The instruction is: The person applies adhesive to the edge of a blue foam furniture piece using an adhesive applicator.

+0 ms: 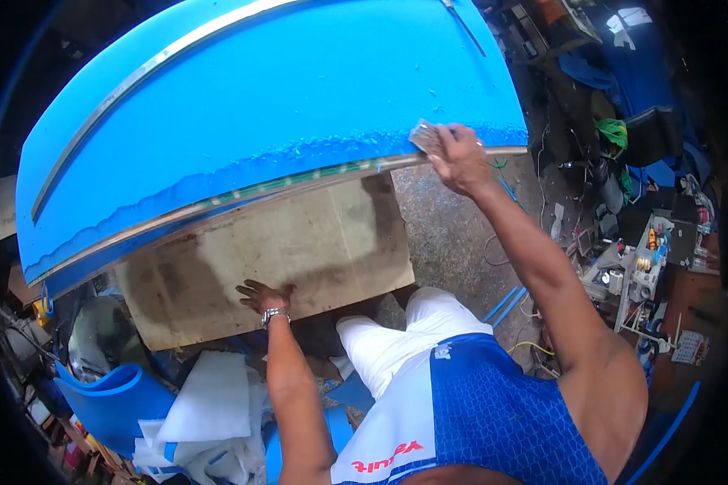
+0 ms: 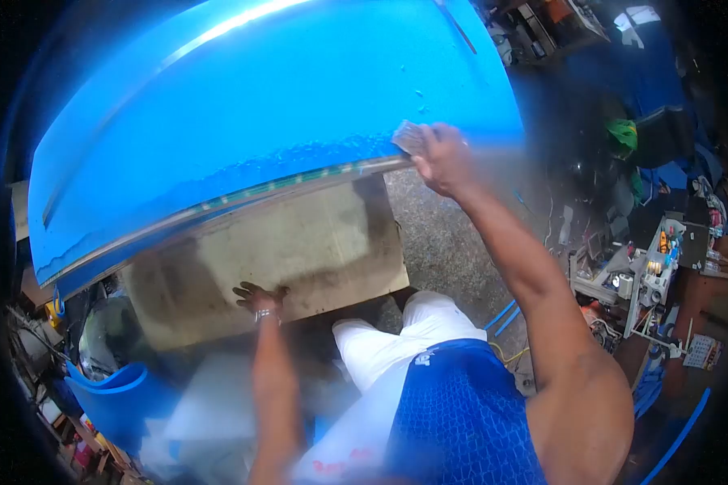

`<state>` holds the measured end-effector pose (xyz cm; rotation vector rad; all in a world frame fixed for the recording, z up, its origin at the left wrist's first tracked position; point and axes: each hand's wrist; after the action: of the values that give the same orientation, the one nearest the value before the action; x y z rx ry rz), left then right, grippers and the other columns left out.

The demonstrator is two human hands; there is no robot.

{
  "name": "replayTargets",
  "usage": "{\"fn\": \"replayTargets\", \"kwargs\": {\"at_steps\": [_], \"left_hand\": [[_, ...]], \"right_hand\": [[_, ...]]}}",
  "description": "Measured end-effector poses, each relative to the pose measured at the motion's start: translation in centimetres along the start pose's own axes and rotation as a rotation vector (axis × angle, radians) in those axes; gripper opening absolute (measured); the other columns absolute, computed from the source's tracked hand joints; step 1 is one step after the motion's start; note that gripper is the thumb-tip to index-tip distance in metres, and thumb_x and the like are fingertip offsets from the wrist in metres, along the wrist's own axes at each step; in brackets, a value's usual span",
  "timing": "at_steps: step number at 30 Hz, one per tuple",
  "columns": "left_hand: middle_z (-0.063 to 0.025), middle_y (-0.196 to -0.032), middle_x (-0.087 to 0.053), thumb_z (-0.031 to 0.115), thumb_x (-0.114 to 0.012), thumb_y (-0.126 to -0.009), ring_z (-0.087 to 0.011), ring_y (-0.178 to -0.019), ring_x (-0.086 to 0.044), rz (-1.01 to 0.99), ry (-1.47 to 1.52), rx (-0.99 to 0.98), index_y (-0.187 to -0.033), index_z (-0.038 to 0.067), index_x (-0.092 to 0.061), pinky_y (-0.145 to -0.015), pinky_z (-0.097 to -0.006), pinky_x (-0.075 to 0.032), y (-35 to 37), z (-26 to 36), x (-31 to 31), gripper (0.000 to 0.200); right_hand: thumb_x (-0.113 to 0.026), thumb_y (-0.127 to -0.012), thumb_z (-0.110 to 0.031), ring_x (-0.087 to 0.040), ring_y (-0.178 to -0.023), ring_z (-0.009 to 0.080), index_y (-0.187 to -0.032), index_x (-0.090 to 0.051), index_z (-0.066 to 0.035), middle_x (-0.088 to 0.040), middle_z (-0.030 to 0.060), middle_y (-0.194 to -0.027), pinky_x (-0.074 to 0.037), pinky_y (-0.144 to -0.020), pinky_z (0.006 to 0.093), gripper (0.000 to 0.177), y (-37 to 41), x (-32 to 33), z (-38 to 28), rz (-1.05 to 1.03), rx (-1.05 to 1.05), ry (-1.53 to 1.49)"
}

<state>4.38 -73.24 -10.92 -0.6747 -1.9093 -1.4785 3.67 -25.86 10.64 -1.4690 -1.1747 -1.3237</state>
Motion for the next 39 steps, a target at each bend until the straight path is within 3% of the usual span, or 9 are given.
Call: {"fn": "replayTargets", "kwargs": {"at_steps": [7, 14, 16, 19, 21, 24, 31, 33, 39], "left_hand": [[-0.0395, -0.157, -0.007, 0.069, -0.081, -0.059, -0.0485, -0.150, -0.007, 0.043, 0.044, -0.129, -0.150, -0.016, -0.005, -0.121, -0.0543, -0.014, -3.2, -1.4, -3.4, 0.146], [-0.0389, -0.158, -0.006, 0.067, -0.081, -0.060, -0.0479, -0.150, -0.005, 0.052, -0.020, -0.100, -0.150, -0.016, -0.005, -0.120, -0.0580, -0.012, -2.7, -1.0, -3.5, 0.144], [-0.0381, -0.158, -0.007, 0.068, -0.080, -0.061, -0.0477, -0.150, -0.005, 0.023, -0.054, -0.067, -0.151, -0.016, -0.006, -0.120, -0.0578, -0.012, -2.5, -0.8, -2.8, 0.143], [-0.0359, -0.159, -0.006, 0.073, -0.077, -0.060, -0.0468, -0.150, -0.006, -0.017, -0.108, -0.060, -0.152, -0.014, -0.006, -0.121, -0.0557, -0.012, -3.1, -1.0, -3.2, 0.145], [-0.0344, -0.160, -0.004, 0.076, -0.075, -0.060, -0.0462, -0.151, -0.005, -0.017, -0.126, -0.122, -0.152, -0.013, -0.005, -0.121, -0.0548, -0.011, -5.5, -3.2, -5.5, 0.146], [-0.0331, -0.161, -0.001, 0.079, -0.073, -0.060, -0.0458, -0.151, -0.003, -0.045, -0.127, -0.130, -0.153, -0.012, -0.001, -0.121, -0.0543, -0.008, -5.6, -2.6, -5.1, 0.149], [-0.0397, -0.157, 0.000, 0.073, -0.079, -0.059, -0.0494, -0.150, 0.000, -0.033, -0.031, -0.152, -0.152, -0.013, 0.001, -0.119, -0.0585, -0.010, -5.1, -3.0, -4.8, 0.149], [-0.0396, -0.157, 0.001, 0.073, -0.079, -0.059, -0.0495, -0.150, 0.001, 0.006, 0.000, -0.172, -0.152, -0.012, 0.001, -0.119, -0.0588, -0.012, -7.5, -4.4, -7.4, 0.150], [-0.0389, -0.158, -0.003, 0.073, -0.080, -0.059, -0.0505, -0.149, 0.000, -0.020, 0.040, -0.200, -0.152, -0.013, -0.002, -0.118, -0.0597, -0.016, -4.6, -3.4, -3.7, 0.149]], "right_hand": [[-0.074, -0.078, -0.033, -0.058, -0.105, 0.0342, -0.128, -0.055, -0.013, -0.058, 0.0183, -0.114, -0.051, -0.087, 0.0492, 0.057, -6.7, -4.7, -17.9, 0.140, 0.431, -0.366], [-0.066, -0.086, -0.024, -0.054, -0.115, 0.0399, -0.137, -0.048, -0.015, -0.056, 0.0210, -0.121, -0.047, -0.095, 0.0512, 0.055, -2.6, -1.7, 0.3, 0.105, 0.400, -0.157], [-0.069, -0.084, -0.025, -0.053, -0.118, 0.0400, -0.139, -0.047, -0.017, -0.055, 0.0217, -0.123, -0.045, -0.100, 0.0515, 0.060, 1.2, 0.8, 7.1, -0.030, 0.019, -0.096], [-0.065, -0.087, -0.025, -0.053, -0.121, 0.0364, -0.141, -0.049, -0.019, -0.055, 0.0183, -0.130, -0.043, -0.104, 0.0504, 0.057, 2.6, 1.1, 9.3, 0.052, -0.104, -0.040], [-0.054, -0.096, -0.025, -0.053, -0.124, 0.0280, -0.141, -0.055, -0.024, -0.053, 0.0054, -0.142, -0.038, -0.108, 0.0471, 0.045, -0.5, -3.0, 5.2, 0.192, 0.373, -0.150], [-0.069, -0.083, -0.036, -0.056, -0.113, 0.0327, -0.138, -0.051, -0.018, -0.057, 0.0141, -0.122, -0.048, -0.093, 0.0494, 0.061, -3.9, -4.3, -5.1, 0.090, 0.337, -0.344], [-0.057, -0.090, -0.017, -0.057, -0.113, 0.0327, -0.139, -0.050, -0.019, -0.058, 0.0114, -0.129, -0.048, -0.097, 0.0486, 0.050, 0.2, -2.8, 12.9, 0.200, 0.352, -0.114], [-0.055, -0.089, -0.014, -0.058, -0.114, 0.0308, -0.133, -0.056, -0.019, -0.063, 0.0069, -0.124, -0.044, -0.102, 0.0469, 0.044, 4.2, -0.1, 19.9, 0.108, -0.100, 0.009], [-0.057, -0.091, -0.022, -0.054, -0.119, 0.0271, -0.134, -0.056, -0.020, -0.057, 0.0073, -0.132, -0.044, -0.102, 0.0463, 0.043, 0.2, -5.5, 10.6, 0.309, 0.354, -0.217]]}}
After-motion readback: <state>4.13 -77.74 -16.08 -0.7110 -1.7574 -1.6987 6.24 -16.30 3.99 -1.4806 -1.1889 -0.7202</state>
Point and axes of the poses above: each hand's wrist, its own y-axis away from the middle knuckle, its own x-axis out of the back of the hand, z = x × y
